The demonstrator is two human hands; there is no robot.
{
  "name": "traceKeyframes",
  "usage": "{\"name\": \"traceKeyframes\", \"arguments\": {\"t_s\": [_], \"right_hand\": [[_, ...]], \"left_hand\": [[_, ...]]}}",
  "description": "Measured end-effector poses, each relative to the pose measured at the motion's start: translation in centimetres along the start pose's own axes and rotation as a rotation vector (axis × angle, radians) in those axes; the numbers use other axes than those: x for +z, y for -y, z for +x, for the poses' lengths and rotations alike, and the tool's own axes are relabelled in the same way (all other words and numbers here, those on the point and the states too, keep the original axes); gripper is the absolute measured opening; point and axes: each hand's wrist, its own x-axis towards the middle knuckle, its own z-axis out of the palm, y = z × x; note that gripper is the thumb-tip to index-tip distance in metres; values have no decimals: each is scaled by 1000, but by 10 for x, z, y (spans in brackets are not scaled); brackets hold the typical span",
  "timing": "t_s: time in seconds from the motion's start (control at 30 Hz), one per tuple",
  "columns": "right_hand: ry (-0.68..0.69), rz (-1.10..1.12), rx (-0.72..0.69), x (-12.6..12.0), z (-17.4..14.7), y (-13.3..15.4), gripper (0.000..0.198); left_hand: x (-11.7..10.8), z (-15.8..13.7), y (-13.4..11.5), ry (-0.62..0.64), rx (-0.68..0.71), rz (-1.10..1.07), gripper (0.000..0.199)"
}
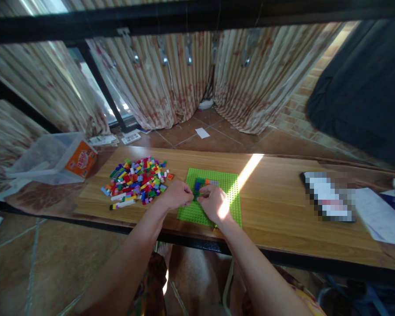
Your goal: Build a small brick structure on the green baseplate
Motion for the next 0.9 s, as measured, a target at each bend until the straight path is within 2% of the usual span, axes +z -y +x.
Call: {"name": "traceKeyframes", "arguments": {"t_s": [0.3, 0.47, 0.57, 0.73, 0.9], "right_hand": [[15, -19, -17, 0, -1, 2, 26], [45, -60, -43, -2, 0, -3, 27], [8, -113, -102, -3, -4, 0, 25], [-12, -200, -113, -8, -7, -3, 23], [-37, -145, -74, -25, 8, -40, 32]], "left_hand": [[1, -2, -1, 10, -34, -72, 19], [3, -11, -5, -75, 14, 46, 18], [1, -17, -3, -145, 67, 128, 19], [-21, -27, 14, -287, 90, 130, 27], [-52, -40, 37, -410, 16, 84, 23]]}}
